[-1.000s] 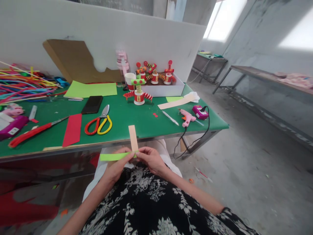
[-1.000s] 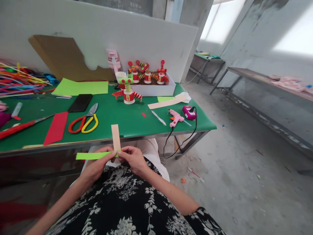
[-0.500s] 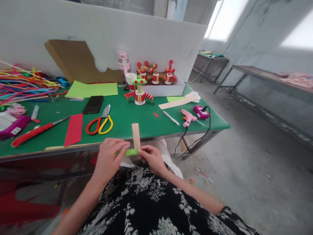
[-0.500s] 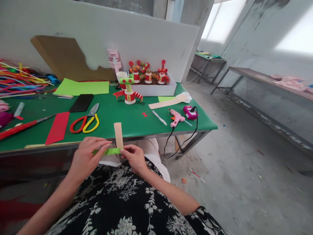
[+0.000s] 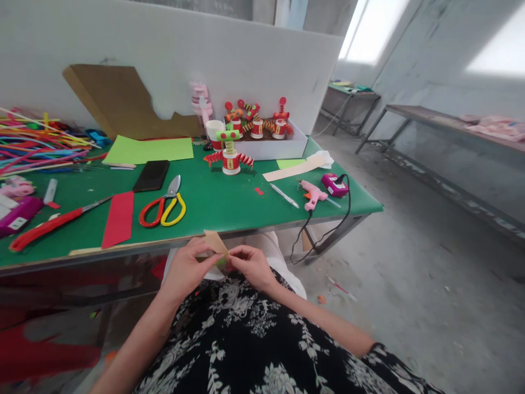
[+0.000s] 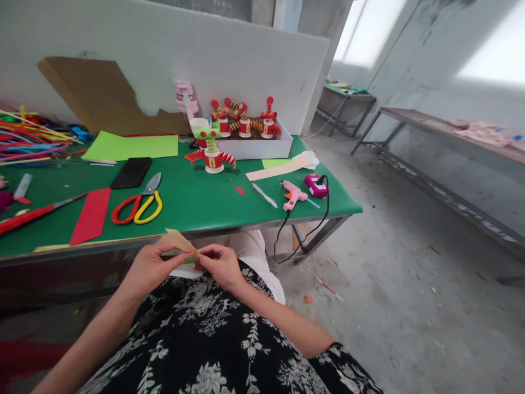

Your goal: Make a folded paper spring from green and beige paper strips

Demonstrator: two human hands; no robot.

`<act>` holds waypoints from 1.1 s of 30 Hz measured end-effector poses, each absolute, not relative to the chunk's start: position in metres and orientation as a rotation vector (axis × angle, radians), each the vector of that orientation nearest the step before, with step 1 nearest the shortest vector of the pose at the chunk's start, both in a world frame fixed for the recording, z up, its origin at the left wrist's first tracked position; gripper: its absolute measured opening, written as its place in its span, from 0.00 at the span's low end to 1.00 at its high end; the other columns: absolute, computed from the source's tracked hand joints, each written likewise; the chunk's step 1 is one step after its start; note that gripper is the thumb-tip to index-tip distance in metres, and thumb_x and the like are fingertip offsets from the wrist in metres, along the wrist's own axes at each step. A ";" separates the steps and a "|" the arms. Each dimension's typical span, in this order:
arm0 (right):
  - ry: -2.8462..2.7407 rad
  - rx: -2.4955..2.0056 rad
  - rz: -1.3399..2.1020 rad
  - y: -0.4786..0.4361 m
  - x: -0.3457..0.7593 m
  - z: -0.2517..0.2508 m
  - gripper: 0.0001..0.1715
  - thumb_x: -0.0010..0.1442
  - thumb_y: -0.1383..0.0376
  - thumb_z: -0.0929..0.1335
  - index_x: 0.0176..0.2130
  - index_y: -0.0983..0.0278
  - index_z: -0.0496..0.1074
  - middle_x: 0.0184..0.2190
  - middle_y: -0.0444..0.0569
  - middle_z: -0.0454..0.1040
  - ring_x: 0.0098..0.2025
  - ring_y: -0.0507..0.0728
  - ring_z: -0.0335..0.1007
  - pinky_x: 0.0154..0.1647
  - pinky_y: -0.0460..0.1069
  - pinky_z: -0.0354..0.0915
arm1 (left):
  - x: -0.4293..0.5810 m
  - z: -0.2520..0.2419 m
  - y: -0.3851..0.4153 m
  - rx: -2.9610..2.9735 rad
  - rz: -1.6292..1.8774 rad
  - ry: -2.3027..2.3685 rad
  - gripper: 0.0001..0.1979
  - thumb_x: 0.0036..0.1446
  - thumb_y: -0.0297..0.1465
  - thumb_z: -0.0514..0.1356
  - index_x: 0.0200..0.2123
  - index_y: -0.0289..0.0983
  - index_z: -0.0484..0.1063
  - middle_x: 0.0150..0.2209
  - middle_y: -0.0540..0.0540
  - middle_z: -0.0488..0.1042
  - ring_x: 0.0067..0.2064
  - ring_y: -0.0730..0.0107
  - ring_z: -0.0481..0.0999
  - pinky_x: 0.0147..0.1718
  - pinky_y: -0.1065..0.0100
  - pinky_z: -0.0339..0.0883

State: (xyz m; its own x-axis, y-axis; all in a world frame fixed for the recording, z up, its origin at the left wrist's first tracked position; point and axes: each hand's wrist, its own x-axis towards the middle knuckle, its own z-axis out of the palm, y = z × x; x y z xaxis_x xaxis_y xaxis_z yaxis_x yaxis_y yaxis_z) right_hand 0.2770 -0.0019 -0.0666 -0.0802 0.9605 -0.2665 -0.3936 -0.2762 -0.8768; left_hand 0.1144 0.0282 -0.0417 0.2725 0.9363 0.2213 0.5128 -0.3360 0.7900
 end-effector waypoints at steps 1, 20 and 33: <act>-0.757 -1.073 1.600 -0.002 0.277 -0.067 0.21 0.35 0.52 0.79 0.25 0.63 0.76 0.19 0.40 0.75 0.21 0.49 0.69 0.29 0.47 0.67 | 0.115 -0.042 0.027 1.973 0.958 1.290 0.11 0.54 0.41 0.62 0.24 0.43 0.78 0.31 0.49 0.80 0.37 0.62 0.76 0.39 0.63 0.69; -0.444 -0.938 1.737 -0.006 0.282 -0.060 0.16 0.38 0.58 0.79 0.23 0.64 0.75 0.21 0.42 0.74 0.24 0.48 0.67 0.31 0.45 0.65 | 0.109 -0.036 0.025 2.990 0.937 0.876 0.16 0.66 0.26 0.52 0.47 0.43 0.78 0.38 0.45 0.80 0.44 0.60 0.72 0.45 0.58 0.61; -0.302 -0.874 1.535 0.014 0.298 -0.044 0.14 0.44 0.63 0.79 0.30 0.63 0.75 0.27 0.41 0.77 0.31 0.50 0.72 0.36 0.44 0.69 | 0.108 -0.028 0.015 2.020 1.457 1.549 0.13 0.65 0.39 0.54 0.44 0.41 0.76 0.45 0.43 0.77 0.49 0.59 0.74 0.51 0.58 0.67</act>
State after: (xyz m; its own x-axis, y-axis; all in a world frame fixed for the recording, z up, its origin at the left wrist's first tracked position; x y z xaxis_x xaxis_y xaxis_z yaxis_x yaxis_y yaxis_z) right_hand 0.2981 0.0138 -0.0435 0.0710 0.9360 -0.3448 -0.7353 -0.1844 -0.6522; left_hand 0.1078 0.0153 -0.0282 -0.0399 0.8223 0.5676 0.6166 -0.4268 0.6616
